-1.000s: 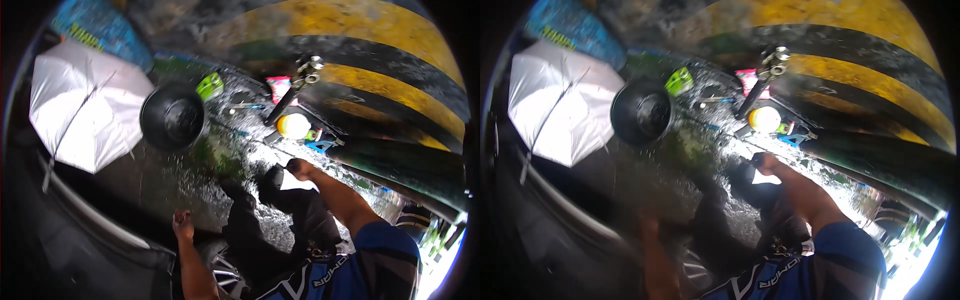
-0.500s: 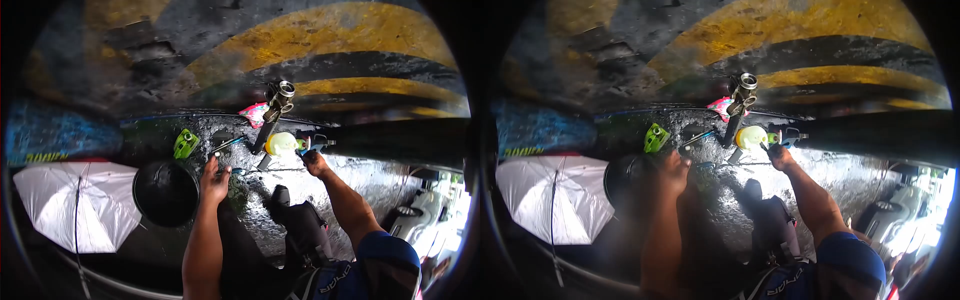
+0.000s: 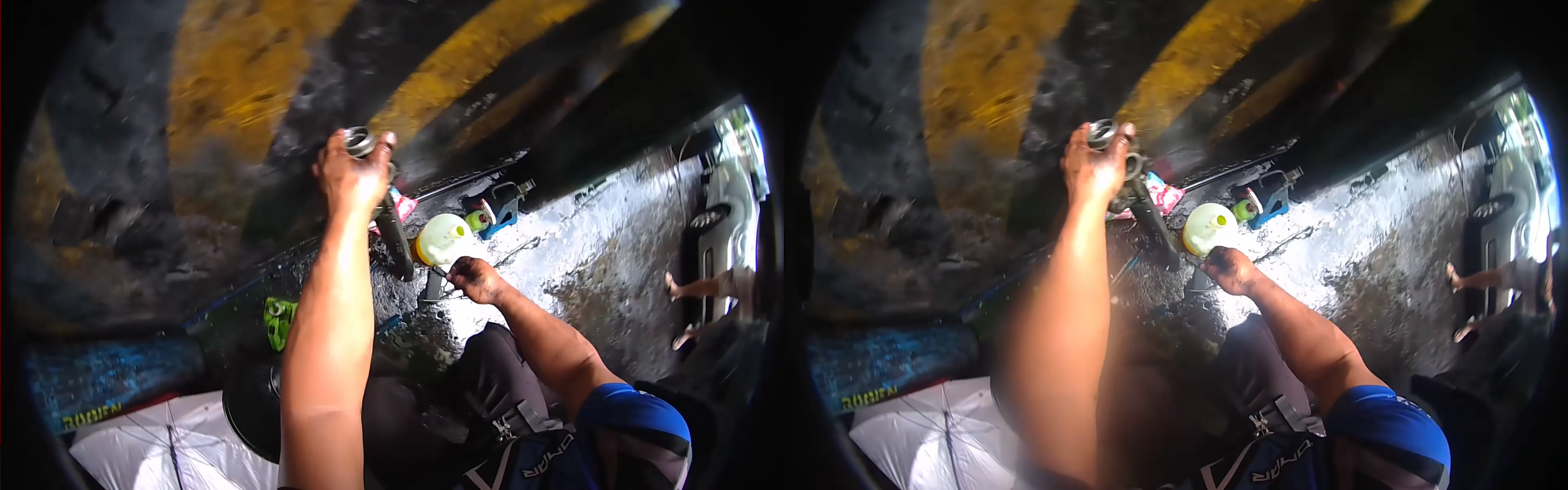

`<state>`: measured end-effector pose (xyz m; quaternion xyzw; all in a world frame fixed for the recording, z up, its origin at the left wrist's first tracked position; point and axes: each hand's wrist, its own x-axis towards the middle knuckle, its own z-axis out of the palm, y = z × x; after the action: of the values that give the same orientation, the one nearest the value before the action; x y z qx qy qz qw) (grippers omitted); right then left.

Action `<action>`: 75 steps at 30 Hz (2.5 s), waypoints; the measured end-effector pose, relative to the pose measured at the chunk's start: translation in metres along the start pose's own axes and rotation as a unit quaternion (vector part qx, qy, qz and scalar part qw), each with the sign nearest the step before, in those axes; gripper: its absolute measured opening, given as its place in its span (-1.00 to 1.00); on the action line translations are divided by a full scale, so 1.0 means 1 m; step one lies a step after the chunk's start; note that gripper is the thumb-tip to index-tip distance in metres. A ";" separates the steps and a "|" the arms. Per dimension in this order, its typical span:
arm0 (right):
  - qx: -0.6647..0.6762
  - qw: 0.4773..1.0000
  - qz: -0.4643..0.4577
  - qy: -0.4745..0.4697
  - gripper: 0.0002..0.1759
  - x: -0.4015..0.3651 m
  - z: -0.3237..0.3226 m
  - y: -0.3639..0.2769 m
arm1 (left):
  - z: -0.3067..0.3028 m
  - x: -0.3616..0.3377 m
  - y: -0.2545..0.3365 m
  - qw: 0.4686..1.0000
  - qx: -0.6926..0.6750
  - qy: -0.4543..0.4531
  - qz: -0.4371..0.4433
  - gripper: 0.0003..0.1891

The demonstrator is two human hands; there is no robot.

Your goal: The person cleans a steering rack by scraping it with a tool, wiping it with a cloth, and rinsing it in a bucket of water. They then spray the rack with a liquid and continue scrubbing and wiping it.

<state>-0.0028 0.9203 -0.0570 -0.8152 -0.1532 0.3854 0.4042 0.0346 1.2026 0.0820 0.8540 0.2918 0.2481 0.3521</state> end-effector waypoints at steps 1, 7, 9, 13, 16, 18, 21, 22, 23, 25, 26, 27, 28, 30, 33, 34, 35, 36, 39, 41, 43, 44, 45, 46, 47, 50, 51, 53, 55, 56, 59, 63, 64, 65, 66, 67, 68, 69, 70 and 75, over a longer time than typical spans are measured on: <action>0.011 0.998 -0.054 0.020 -0.80 0.004 -0.002 0.017 | 0.015 -0.002 -0.003 0.999 0.011 0.033 0.000 -0.13; -0.047 0.980 -0.120 0.152 -0.71 0.016 -0.020 0.033 | 0.039 0.004 -0.017 0.995 0.007 0.081 -0.050 -0.32; -0.105 0.957 -0.225 0.148 -0.83 0.072 -0.004 0.056 | 0.017 -0.017 0.002 0.997 0.013 0.064 -0.043 -0.32; 0.114 0.891 -0.302 0.319 -0.84 0.084 -0.003 -0.024 | 0.014 0.005 -0.052 0.986 -0.088 0.013 0.137 -0.54; 0.141 0.895 -0.344 0.247 -0.82 0.048 -0.022 -0.096 | 0.000 0.008 -0.057 0.966 0.025 0.031 0.256 -0.49; 0.095 0.905 -0.339 0.238 -0.81 0.048 -0.023 -0.065 | 0.020 -0.008 -0.059 0.972 -0.031 0.021 0.230 -0.50; 0.039 0.929 -0.290 0.226 -0.77 0.039 -0.010 -0.043 | 0.010 -0.028 -0.048 0.972 -0.204 -0.013 0.117 -0.53; 0.054 0.915 -0.284 0.283 -0.77 0.069 0.010 -0.009 | 0.010 -0.038 -0.038 0.966 -0.237 -0.016 0.102 -0.53; 0.020 0.929 -0.273 0.250 -0.77 0.065 0.003 0.003 | 0.008 -0.047 -0.025 0.973 -0.210 -0.002 0.093 -0.53; -0.002 0.934 -0.251 0.255 -0.79 0.068 0.008 0.024 | 0.003 -0.047 -0.026 0.981 -0.129 0.038 0.138 -0.51; 0.290 0.876 -0.341 0.177 -0.81 0.146 0.041 0.072 | -0.001 -0.055 -0.013 0.981 -0.119 0.041 0.150 -0.53; 0.443 0.821 -0.335 0.133 -0.82 0.127 0.047 0.050 | -0.002 -0.056 -0.008 0.983 -0.087 0.054 0.152 -0.56; 0.578 0.748 -0.310 0.096 -0.80 0.098 0.039 0.023 | -0.003 -0.058 -0.006 0.983 -0.087 0.047 0.157 -0.54; 0.178 0.913 -0.283 0.234 -0.81 0.074 0.025 -0.007 | -0.001 -0.061 -0.005 0.978 -0.176 0.013 0.114 -0.53; 0.146 0.872 -0.355 0.303 -0.83 0.069 0.028 -0.059 | 0.005 -0.063 -0.001 0.975 -0.205 0.004 0.088 -0.54; 0.099 0.871 -0.358 0.322 -0.81 0.065 0.027 -0.067 | 0.007 -0.066 0.003 0.975 -0.203 0.011 0.084 -0.56; 0.094 0.896 -0.312 0.302 -0.78 0.062 0.032 -0.063 | 0.006 -0.067 0.008 0.976 -0.201 0.016 0.083 -0.57; 0.100 0.892 -0.314 0.310 -0.78 0.063 0.035 -0.059 | 0.006 -0.061 0.008 0.981 -0.149 0.048 0.111 -0.59; 0.037 0.893 -0.322 0.312 -0.75 0.066 0.024 -0.055 | 0.010 -0.065 0.011 0.976 -0.183 0.062 0.096 -0.57; 0.049 0.884 -0.345 0.313 -0.78 0.072 0.018 -0.062 | 0.015 -0.063 0.006 0.969 -0.233 0.051 0.061 -0.51; 0.030 0.878 -0.346 0.328 -0.79 0.076 0.018 -0.054 | 0.019 -0.062 0.008 0.971 -0.226 0.047 0.055 -0.50; 0.015 0.884 -0.349 0.310 -0.81 0.075 0.015 -0.051 | 0.020 -0.063 0.010 0.972 -0.219 0.059 0.063 -0.50; 0.000 0.891 -0.352 0.288 -0.82 0.075 0.014 -0.049 | 0.020 -0.064 0.010 0.972 -0.210 0.074 0.069 -0.51; 0.005 0.893 -0.347 0.287 -0.82 0.076 0.017 -0.048 | 0.020 -0.067 0.007 0.974 -0.205 0.071 0.067 -0.51; 0.018 0.877 -0.369 0.307 -0.82 0.074 0.013 -0.056 | 0.019 -0.066 0.009 0.971 -0.227 0.059 0.050 -0.51; 0.049 0.875 -0.367 0.312 -0.79 0.075 0.025 -0.041 | 0.018 -0.062 0.014 0.972 -0.224 0.047 0.047 -0.51; 0.061 0.873 -0.364 0.319 -0.80 0.077 0.027 -0.041 | 0.018 -0.059 0.014 0.974 -0.208 0.061 0.058 -0.51; 0.079 0.874 -0.360 0.317 -0.81 0.073 0.030 -0.049 | 0.017 -0.064 0.008 0.980 -0.168 0.086 0.068 -0.52; 0.157 0.857 -0.362 0.332 -0.83 0.063 0.009 -0.074 | 0.020 -0.063 0.011 0.977 -0.188 0.080 0.063 -0.51; 0.157 0.859 -0.361 0.327 -0.83 0.066 0.012 -0.073 | 0.020 -0.067 0.009 0.975 -0.204 0.075 0.051 -0.51; 0.065 0.878 -0.357 0.311 -0.82 0.093 0.038 -0.046 | 0.020 -0.069 0.014 0.979 -0.156 0.108 0.071 -0.52; 0.192 0.892 -0.302 0.276 -0.77 0.067 0.016 -0.076 | 0.018 -0.067 0.010 0.981 -0.161 0.090 0.064 -0.52; 0.199 0.886 -0.309 0.284 -0.76 0.066 0.008 -0.089 | 0.020 -0.070 0.002 0.982 -0.156 0.090 0.056 -0.52; 0.180 0.895 -0.296 0.282 -0.76 0.082 0.019 -0.082 | 0.021 -0.071 -0.001 0.981 -0.156 0.093 0.065 -0.55; 0.181 0.892 -0.298 0.287 -0.76 0.087 0.028 -0.069 | 0.022 -0.065 0.004 0.978 -0.165 0.098 0.086 -0.57; 0.155 0.898 -0.304 0.278 -0.78 0.089 0.036 -0.049 | 0.020 -0.066 0.008 0.979 -0.148 0.111 0.082 -0.53; 0.128 0.905 -0.305 0.267 -0.80 0.104 0.049 -0.027 | 0.018 -0.066 0.008 0.979 -0.152 0.110 0.083 -0.55; 0.226 0.850 -0.367 0.304 -0.84 0.158 0.078 -0.004 | 0.017 -0.064 0.004 0.977 -0.177 0.101 0.070 -0.56; 0.226 0.849 -0.366 0.309 -0.84 0.140 0.057 -0.024 | 0.019 -0.061 0.001 0.973 -0.203 0.093 0.056 -0.57; 0.139 0.897 -0.323 0.268 -0.85 0.094 0.038 -0.040 | 0.016 -0.062 0.002 0.975 -0.197 0.075 0.071 -0.60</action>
<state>0.0327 1.0192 -0.0878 -0.7289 -0.2387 0.0178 0.6414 0.0014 1.1526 0.0602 0.7653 0.2017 0.3884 0.4721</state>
